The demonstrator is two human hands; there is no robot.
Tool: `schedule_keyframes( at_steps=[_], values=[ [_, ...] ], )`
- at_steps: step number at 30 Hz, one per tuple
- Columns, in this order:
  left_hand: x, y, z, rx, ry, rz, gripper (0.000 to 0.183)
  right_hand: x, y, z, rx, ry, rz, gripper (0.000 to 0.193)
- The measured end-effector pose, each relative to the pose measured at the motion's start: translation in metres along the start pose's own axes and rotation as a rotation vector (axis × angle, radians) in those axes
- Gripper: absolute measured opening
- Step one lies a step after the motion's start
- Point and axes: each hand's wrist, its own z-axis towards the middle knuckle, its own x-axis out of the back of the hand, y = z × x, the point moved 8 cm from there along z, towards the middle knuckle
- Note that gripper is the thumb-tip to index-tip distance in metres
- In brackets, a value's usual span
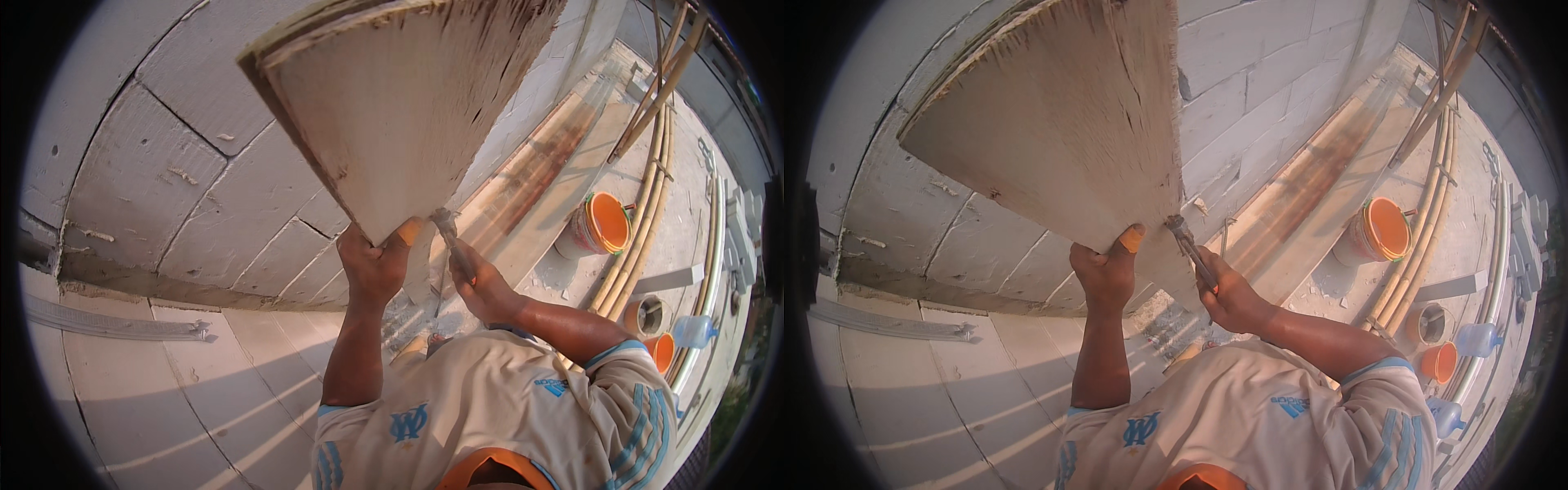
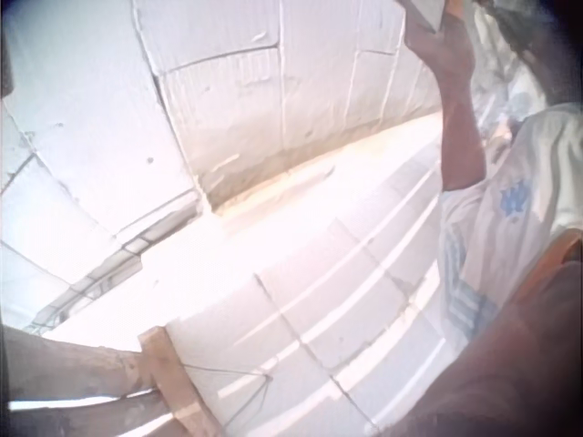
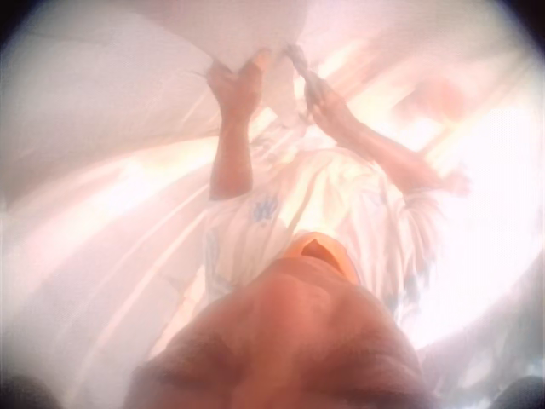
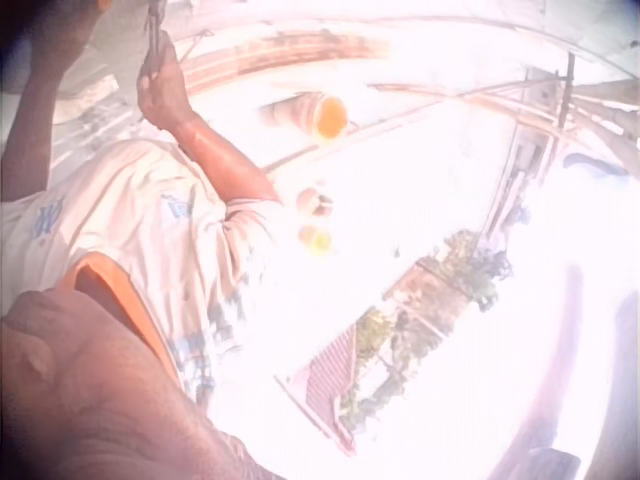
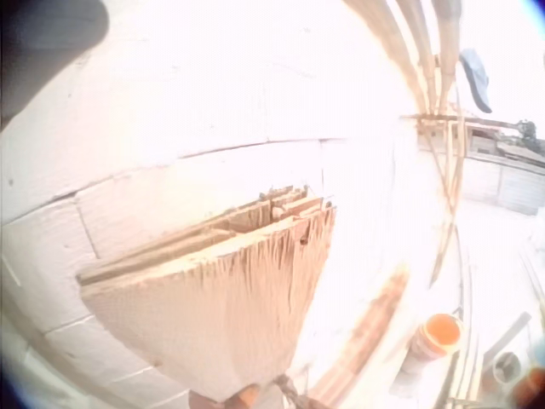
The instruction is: The person uses a crowbar to pry and remove wooden planks from a white ceiling. They repeatedly insert the tool under the planks, lever them loose, and pull them down by hand.
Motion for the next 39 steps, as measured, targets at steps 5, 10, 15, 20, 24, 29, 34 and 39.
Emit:
schedule_keyframes(
  at_steps=[5, 10, 15, 20, 24, 29, 34, 39],
  values=[
    [0.005, -0.003, 0.010, -0.008, 0.058, -0.073, 0.025, -0.004, -0.019, 0.012, 0.171, 0.045, -0.024, 0.060],
    [0.010, -0.006, 0.021, 0.011, 0.066, -0.069, 0.036, 0.034, -0.058, -0.001, 0.141, 0.014, -0.555, 0.065],
    [-0.009, -0.006, 0.022, 0.026, 0.038, -0.057, 0.038, 0.076, -0.102, -0.008, 0.173, 0.060, -1.195, 0.070],
    [-0.023, -0.006, 0.028, 0.025, -0.022, -0.071, 0.041, 0.064, -0.057, -0.025, -0.592, -0.441, 0.316, 0.047],
    [-0.027, -0.002, 0.029, -0.013, -0.072, -0.090, 0.041, 0.047, -0.070, -0.036, -0.625, -0.481, 0.992, 0.057],
    [-0.034, -0.007, 0.025, 0.077, -0.060, -0.076, 0.039, 0.093, -0.091, -0.026, -0.260, -0.104, -0.727, 0.062],
    [-0.036, -0.006, 0.023, 0.090, -0.080, -0.100, 0.036, 0.093, -0.092, -0.023, -0.558, -0.368, -0.427, 0.068],
    [-0.034, -0.005, 0.015, 0.090, -0.094, -0.101, 0.033, 0.090, -0.107, -0.016, -0.492, -0.426, -0.400, 0.067]
  ],
)
